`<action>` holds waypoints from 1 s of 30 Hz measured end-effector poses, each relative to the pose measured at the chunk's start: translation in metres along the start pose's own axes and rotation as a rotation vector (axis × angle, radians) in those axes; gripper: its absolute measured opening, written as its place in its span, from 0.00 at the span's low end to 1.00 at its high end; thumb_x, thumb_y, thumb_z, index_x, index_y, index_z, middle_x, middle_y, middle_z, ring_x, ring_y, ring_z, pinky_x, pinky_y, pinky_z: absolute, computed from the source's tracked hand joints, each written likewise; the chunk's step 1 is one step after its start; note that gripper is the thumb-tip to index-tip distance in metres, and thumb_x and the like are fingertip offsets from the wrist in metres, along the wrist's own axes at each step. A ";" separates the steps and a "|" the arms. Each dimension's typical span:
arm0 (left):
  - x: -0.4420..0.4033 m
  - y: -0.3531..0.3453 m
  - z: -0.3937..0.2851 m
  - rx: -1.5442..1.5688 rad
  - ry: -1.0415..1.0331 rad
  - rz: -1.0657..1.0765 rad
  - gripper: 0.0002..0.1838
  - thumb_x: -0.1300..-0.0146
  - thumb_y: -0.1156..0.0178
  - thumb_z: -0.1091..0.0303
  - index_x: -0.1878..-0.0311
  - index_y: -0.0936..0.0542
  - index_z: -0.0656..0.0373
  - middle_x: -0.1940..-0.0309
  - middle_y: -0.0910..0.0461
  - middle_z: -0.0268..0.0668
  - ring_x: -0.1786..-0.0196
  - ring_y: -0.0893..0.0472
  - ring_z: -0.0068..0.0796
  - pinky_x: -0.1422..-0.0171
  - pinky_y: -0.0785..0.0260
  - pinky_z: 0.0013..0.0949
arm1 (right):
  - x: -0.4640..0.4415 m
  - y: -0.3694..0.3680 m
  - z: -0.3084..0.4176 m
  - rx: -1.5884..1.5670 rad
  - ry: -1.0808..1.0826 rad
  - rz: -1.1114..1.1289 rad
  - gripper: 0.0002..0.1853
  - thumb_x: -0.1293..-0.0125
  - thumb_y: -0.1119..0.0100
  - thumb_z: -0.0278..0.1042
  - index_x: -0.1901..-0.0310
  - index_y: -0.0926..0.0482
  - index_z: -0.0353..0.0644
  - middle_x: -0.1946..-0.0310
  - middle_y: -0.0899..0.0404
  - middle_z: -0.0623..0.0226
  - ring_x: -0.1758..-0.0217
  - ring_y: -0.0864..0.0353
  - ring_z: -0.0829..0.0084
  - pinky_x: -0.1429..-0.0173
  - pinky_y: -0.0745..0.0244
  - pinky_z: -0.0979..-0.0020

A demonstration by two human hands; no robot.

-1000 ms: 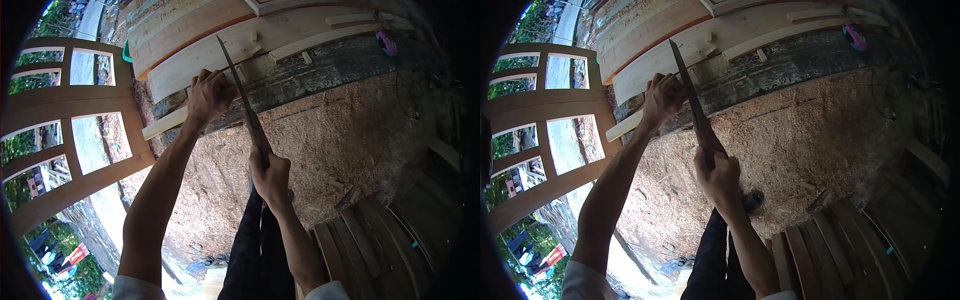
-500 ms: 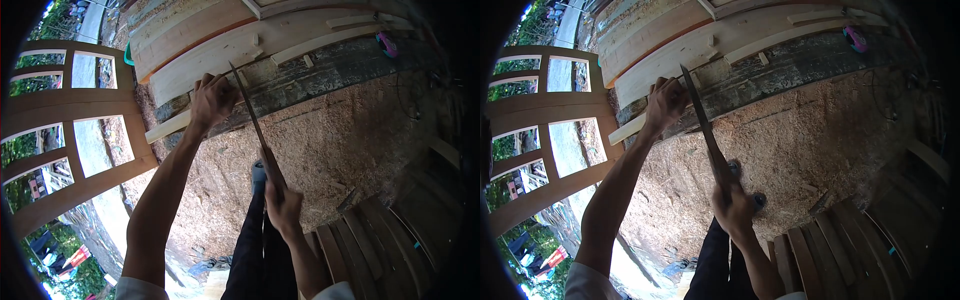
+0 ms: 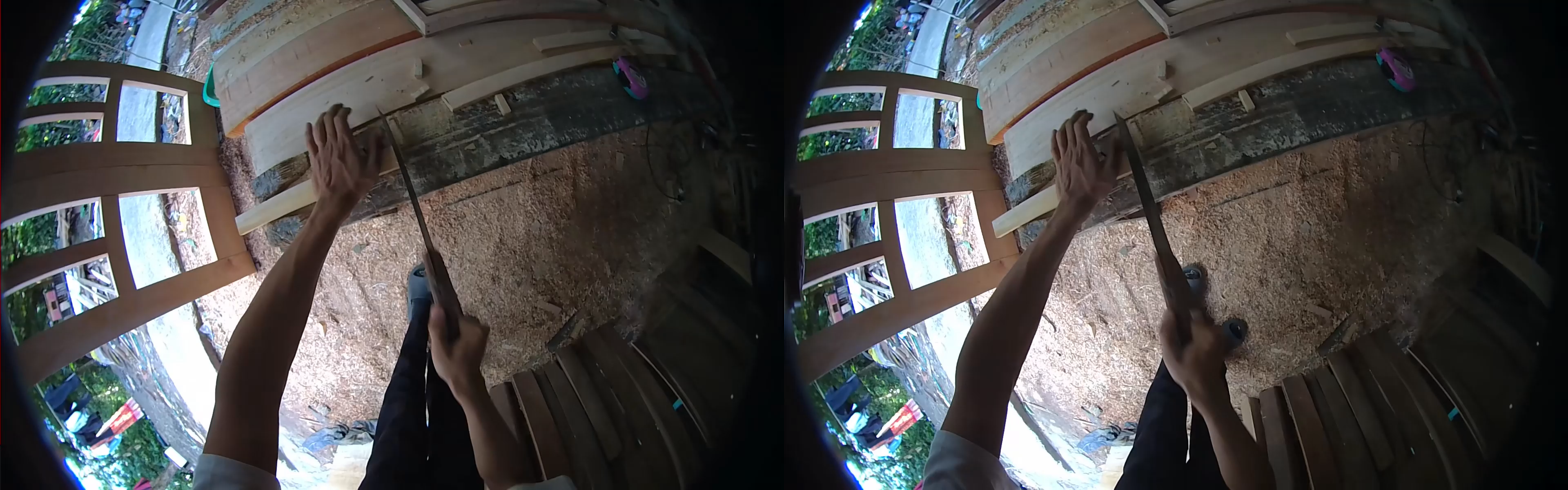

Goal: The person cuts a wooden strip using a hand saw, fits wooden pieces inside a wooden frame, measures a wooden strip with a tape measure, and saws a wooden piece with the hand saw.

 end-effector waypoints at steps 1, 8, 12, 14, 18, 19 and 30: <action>-0.001 -0.001 -0.002 -0.063 0.002 -0.050 0.31 0.35 0.46 0.50 0.40 0.33 0.67 0.39 0.33 0.52 0.32 0.38 0.49 0.25 0.55 0.51 | -0.023 -0.008 0.009 0.027 -0.014 0.029 0.23 0.33 0.42 0.46 0.78 0.23 0.33 0.93 0.31 0.65 0.88 0.25 0.73 0.81 0.33 0.66; 0.000 -0.011 0.004 -0.158 0.112 0.099 0.38 0.32 0.55 0.46 0.30 0.41 0.68 0.29 0.42 0.51 0.23 0.51 0.44 0.20 0.67 0.49 | -0.023 -0.005 0.011 0.052 -0.054 0.037 0.21 0.32 0.43 0.44 0.74 0.20 0.32 0.92 0.30 0.64 0.88 0.25 0.76 0.82 0.35 0.68; 0.003 -0.014 0.002 -0.214 0.112 0.139 0.38 0.32 0.57 0.44 0.30 0.42 0.68 0.28 0.44 0.50 0.22 0.52 0.43 0.20 0.68 0.48 | -0.005 0.007 0.008 0.075 -0.007 0.055 0.22 0.32 0.45 0.46 0.74 0.20 0.32 0.91 0.29 0.64 0.86 0.24 0.75 0.79 0.34 0.68; 0.000 -0.010 0.002 -0.175 0.144 0.188 0.39 0.32 0.58 0.46 0.29 0.43 0.70 0.26 0.48 0.52 0.22 0.54 0.46 0.20 0.70 0.50 | -0.052 -0.020 0.017 0.048 -0.067 0.114 0.23 0.31 0.45 0.46 0.77 0.22 0.33 0.92 0.30 0.64 0.87 0.26 0.74 0.80 0.35 0.67; 0.001 -0.014 0.006 -0.117 0.152 0.169 0.39 0.32 0.58 0.46 0.30 0.42 0.70 0.26 0.47 0.52 0.22 0.54 0.45 0.20 0.71 0.51 | -0.076 -0.034 0.021 0.152 -0.005 0.120 0.23 0.31 0.46 0.45 0.77 0.22 0.33 0.92 0.30 0.66 0.87 0.25 0.75 0.81 0.35 0.68; 0.002 -0.014 0.005 -0.113 0.150 0.173 0.39 0.33 0.57 0.46 0.30 0.42 0.70 0.27 0.47 0.52 0.22 0.54 0.45 0.20 0.71 0.50 | -0.048 -0.018 0.015 0.119 -0.034 0.105 0.22 0.31 0.45 0.45 0.75 0.21 0.33 0.92 0.30 0.65 0.86 0.23 0.75 0.81 0.34 0.68; -0.001 -0.012 0.005 -0.129 0.141 0.190 0.39 0.33 0.56 0.46 0.29 0.42 0.68 0.27 0.45 0.50 0.23 0.50 0.45 0.20 0.69 0.49 | -0.078 -0.028 0.021 0.087 -0.109 0.153 0.26 0.30 0.46 0.46 0.83 0.30 0.37 0.93 0.35 0.71 0.87 0.31 0.84 0.83 0.39 0.71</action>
Point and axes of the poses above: each hand's wrist, its own x-axis away from the middle knuckle, its own y-axis out of the back of the hand, z = x × y, the point moved 1 cm from there along -x, towards the middle knuckle
